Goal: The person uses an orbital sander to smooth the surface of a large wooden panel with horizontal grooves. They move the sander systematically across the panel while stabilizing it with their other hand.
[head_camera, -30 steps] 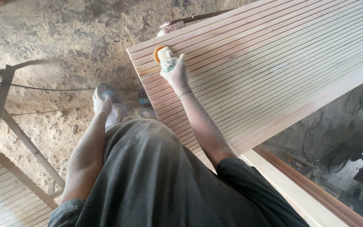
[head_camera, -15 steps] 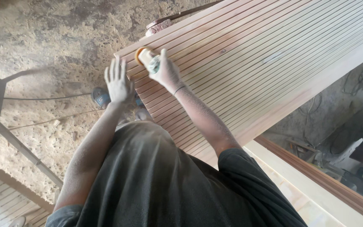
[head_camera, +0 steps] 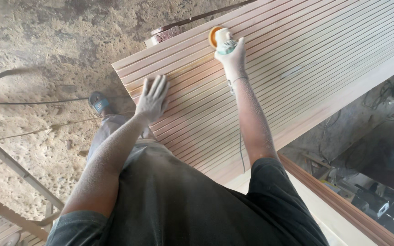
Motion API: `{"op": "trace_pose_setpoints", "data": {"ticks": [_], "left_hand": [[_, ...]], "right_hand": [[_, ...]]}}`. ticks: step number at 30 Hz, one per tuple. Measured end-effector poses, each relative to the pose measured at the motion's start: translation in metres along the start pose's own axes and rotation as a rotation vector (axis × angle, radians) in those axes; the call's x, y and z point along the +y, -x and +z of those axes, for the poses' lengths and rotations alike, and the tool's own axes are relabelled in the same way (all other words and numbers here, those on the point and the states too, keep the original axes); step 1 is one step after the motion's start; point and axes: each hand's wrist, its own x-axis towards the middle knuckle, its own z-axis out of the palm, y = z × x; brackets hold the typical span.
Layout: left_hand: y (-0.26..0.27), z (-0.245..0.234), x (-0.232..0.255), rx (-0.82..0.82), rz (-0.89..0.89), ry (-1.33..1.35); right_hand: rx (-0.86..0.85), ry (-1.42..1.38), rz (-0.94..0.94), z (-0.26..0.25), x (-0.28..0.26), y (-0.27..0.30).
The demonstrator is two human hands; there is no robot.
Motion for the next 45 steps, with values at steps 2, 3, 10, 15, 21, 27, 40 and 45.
{"op": "trace_pose_setpoints", "data": {"ticks": [2,3,10,15,21,27,40,45], "left_hand": [[0.004,-0.001,0.011,-0.091,0.202,-0.070],[0.007,-0.001,0.017,-0.138,0.334,-0.088],[0.027,-0.006,0.020,-0.049,0.374,0.060],[0.022,-0.011,-0.011,-0.066,0.078,0.108],[0.015,-0.015,-0.066,-0.008,-0.374,0.261],[0.043,-0.002,-0.108,0.221,-0.959,0.605],[0.020,0.008,-0.099,0.342,-0.592,0.507],[0.002,0.008,-0.077,0.193,-0.370,0.318]], "right_hand": [[0.051,0.047,0.091,-0.012,0.019,-0.019],[0.065,0.038,0.165,-0.017,0.028,-0.028],[0.147,-0.061,0.268,-0.003,0.021,-0.043],[0.075,-0.183,0.074,0.054,-0.026,0.009],[-0.085,0.033,-0.005,0.105,-0.083,0.068],[-0.222,0.196,-0.124,0.148,-0.130,0.126],[-0.381,0.274,-0.225,0.162,-0.137,0.129],[-0.245,0.151,-0.194,0.109,-0.104,0.071]]}}
